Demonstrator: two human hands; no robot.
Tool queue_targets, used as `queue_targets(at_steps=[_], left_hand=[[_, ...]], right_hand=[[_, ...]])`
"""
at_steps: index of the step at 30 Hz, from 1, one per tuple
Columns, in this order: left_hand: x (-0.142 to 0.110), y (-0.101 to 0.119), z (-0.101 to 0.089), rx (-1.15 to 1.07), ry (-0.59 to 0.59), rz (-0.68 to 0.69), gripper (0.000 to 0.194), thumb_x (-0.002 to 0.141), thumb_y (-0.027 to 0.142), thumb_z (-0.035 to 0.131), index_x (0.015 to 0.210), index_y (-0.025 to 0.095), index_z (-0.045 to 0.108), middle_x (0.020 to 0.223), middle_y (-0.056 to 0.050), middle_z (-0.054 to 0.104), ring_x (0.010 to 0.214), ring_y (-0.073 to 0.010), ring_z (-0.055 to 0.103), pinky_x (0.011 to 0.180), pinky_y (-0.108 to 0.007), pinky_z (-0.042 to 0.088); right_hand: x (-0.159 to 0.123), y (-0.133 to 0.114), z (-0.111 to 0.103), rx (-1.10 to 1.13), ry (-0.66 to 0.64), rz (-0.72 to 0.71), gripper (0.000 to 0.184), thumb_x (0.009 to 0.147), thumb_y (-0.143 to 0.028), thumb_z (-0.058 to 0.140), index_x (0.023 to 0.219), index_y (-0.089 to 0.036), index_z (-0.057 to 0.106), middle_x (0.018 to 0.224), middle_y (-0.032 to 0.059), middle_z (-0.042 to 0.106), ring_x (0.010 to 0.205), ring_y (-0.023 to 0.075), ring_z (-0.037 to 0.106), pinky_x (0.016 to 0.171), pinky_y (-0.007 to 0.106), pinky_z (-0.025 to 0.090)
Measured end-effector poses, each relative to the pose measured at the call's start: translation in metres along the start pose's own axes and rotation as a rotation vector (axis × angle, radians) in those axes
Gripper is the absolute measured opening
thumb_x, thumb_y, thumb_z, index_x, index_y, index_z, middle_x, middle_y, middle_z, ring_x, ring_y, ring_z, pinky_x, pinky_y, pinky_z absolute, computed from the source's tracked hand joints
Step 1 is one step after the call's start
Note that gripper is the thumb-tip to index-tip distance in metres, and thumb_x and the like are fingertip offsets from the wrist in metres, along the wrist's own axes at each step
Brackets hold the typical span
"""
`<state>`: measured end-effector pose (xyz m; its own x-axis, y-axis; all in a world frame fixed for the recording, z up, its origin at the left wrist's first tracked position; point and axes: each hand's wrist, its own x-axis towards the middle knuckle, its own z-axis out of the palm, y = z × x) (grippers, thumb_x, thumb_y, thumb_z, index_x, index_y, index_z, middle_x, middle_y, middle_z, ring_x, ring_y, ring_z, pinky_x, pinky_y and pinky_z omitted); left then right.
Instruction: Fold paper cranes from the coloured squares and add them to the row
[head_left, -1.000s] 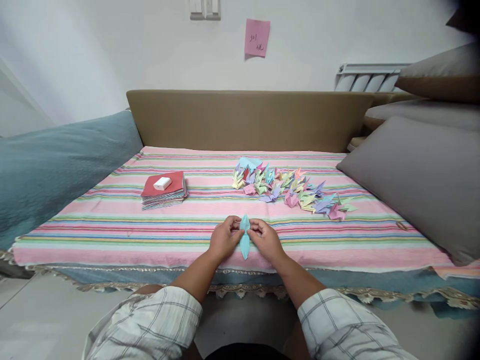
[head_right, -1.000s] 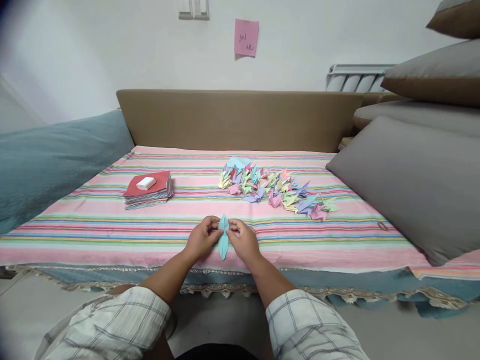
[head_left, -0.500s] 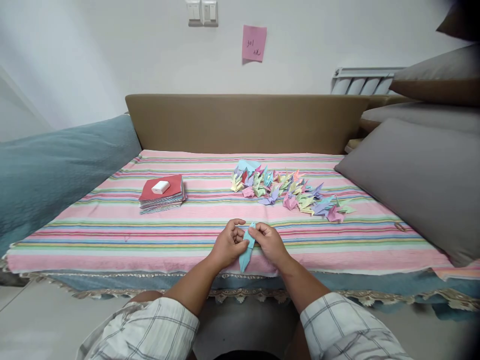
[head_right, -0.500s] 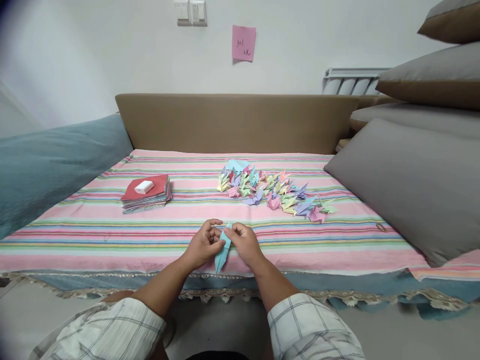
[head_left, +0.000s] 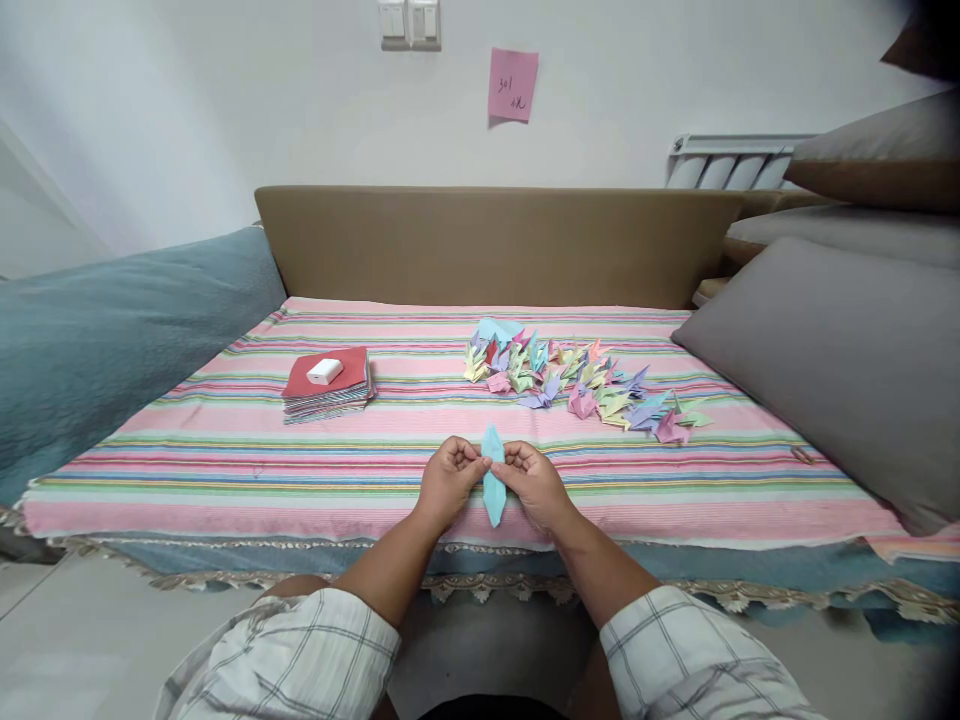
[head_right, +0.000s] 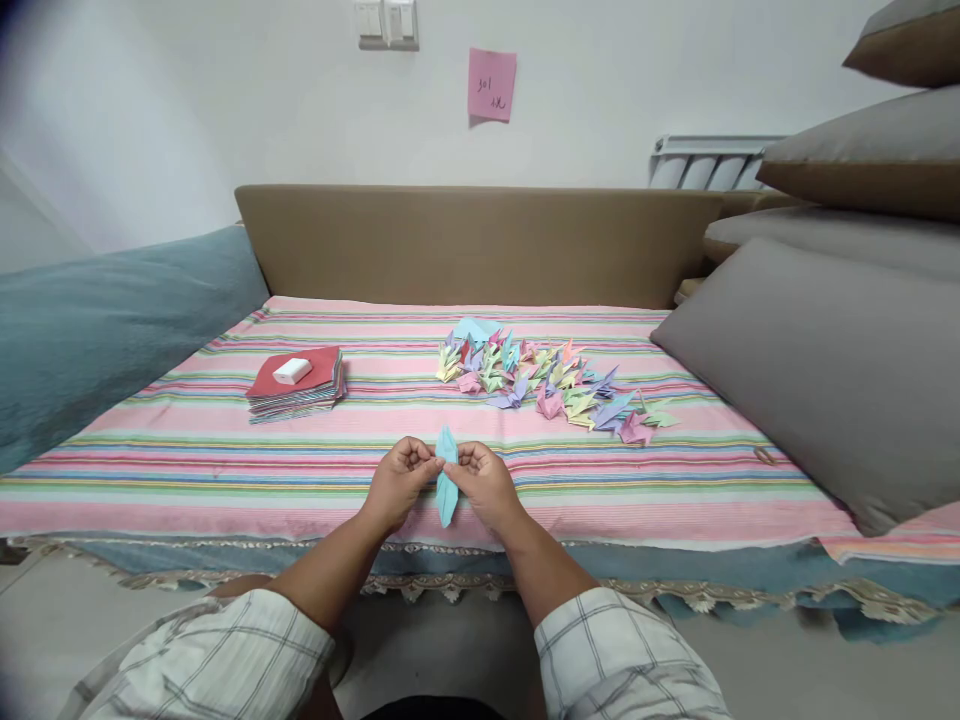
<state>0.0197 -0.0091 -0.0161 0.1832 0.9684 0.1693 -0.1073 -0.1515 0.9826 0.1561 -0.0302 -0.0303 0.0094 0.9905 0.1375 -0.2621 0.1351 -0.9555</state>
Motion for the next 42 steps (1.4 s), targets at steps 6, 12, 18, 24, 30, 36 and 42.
queue_targets(at_steps=[6, 12, 18, 24, 30, 36, 42], left_hand=[[-0.005, 0.005, -0.001, 0.354, 0.040, 0.163, 0.016, 0.070, 0.033, 0.064, 0.079, 0.021, 0.070, 0.082, -0.005, 0.066, 0.083, -0.0185, 0.060, 0.078, -0.032, 0.048], [-0.006, 0.004, 0.002, -0.088, -0.148, -0.117, 0.033, 0.067, 0.041, 0.069, 0.088, 0.016, 0.069, 0.080, -0.005, 0.070, 0.082, -0.0205, 0.063, 0.077, -0.032, 0.050], [-0.007, 0.007, 0.003, -0.306, -0.101, -0.333, 0.036, 0.059, 0.043, 0.075, 0.074, 0.012, 0.064, 0.065, -0.001, 0.064, 0.064, -0.0133, 0.060, 0.064, -0.027, 0.051], [-0.001, 0.005, -0.008, -0.020, -0.142, -0.282, 0.034, 0.063, 0.041, 0.071, 0.079, 0.014, 0.057, 0.058, 0.004, 0.056, 0.052, -0.0088, 0.052, 0.056, -0.023, 0.044], [-0.002, 0.009, -0.017, 0.910, -0.189, 0.067, 0.009, 0.077, 0.027, 0.056, 0.082, 0.021, 0.052, 0.063, 0.003, 0.056, 0.059, -0.0143, 0.053, 0.054, -0.024, 0.034], [-0.003, 0.005, -0.013, 1.241, -0.296, 0.353, 0.007, 0.080, 0.024, 0.056, 0.077, 0.020, 0.060, 0.084, -0.005, 0.062, 0.084, -0.0200, 0.054, 0.073, -0.030, 0.040], [0.001, 0.006, -0.022, 1.162, -0.474, 0.455, 0.017, 0.081, 0.016, 0.048, 0.086, 0.020, 0.064, 0.084, -0.005, 0.065, 0.086, -0.0199, 0.055, 0.081, -0.032, 0.039]], right_hand=[[-0.003, -0.001, 0.004, -0.185, 0.157, -0.138, 0.022, 0.070, -0.035, 0.064, 0.084, -0.020, 0.056, 0.072, -0.0001, 0.059, 0.064, 0.0126, 0.055, 0.060, 0.025, 0.047], [-0.013, -0.010, 0.006, -0.492, 0.038, -0.345, 0.025, 0.077, -0.030, 0.056, 0.100, -0.022, 0.063, 0.093, 0.0052, 0.060, 0.084, 0.0158, 0.058, 0.075, 0.029, 0.050], [-0.008, -0.008, 0.000, -0.409, 0.066, -0.265, 0.021, 0.076, -0.032, 0.056, 0.089, -0.021, 0.069, 0.097, 0.0063, 0.060, 0.090, 0.0172, 0.059, 0.077, 0.029, 0.049], [-0.002, 0.005, -0.003, -0.114, -0.004, 0.079, 0.022, 0.065, -0.034, 0.066, 0.082, -0.020, 0.067, 0.073, 0.0009, 0.067, 0.063, 0.0143, 0.060, 0.061, 0.029, 0.051], [-0.003, 0.002, -0.006, -0.611, -0.051, -0.038, 0.015, 0.073, -0.026, 0.058, 0.082, -0.021, 0.069, 0.075, 0.0012, 0.066, 0.069, 0.0158, 0.060, 0.067, 0.031, 0.049], [-0.002, -0.005, -0.017, -1.109, -0.148, -0.301, 0.019, 0.077, -0.018, 0.056, 0.090, -0.024, 0.069, 0.102, 0.0056, 0.060, 0.100, 0.0197, 0.051, 0.087, 0.034, 0.042], [-0.001, -0.009, -0.030, -1.158, -0.371, -0.429, 0.026, 0.077, -0.008, 0.049, 0.092, -0.021, 0.066, 0.099, 0.0034, 0.064, 0.096, 0.0175, 0.053, 0.090, 0.034, 0.038]])
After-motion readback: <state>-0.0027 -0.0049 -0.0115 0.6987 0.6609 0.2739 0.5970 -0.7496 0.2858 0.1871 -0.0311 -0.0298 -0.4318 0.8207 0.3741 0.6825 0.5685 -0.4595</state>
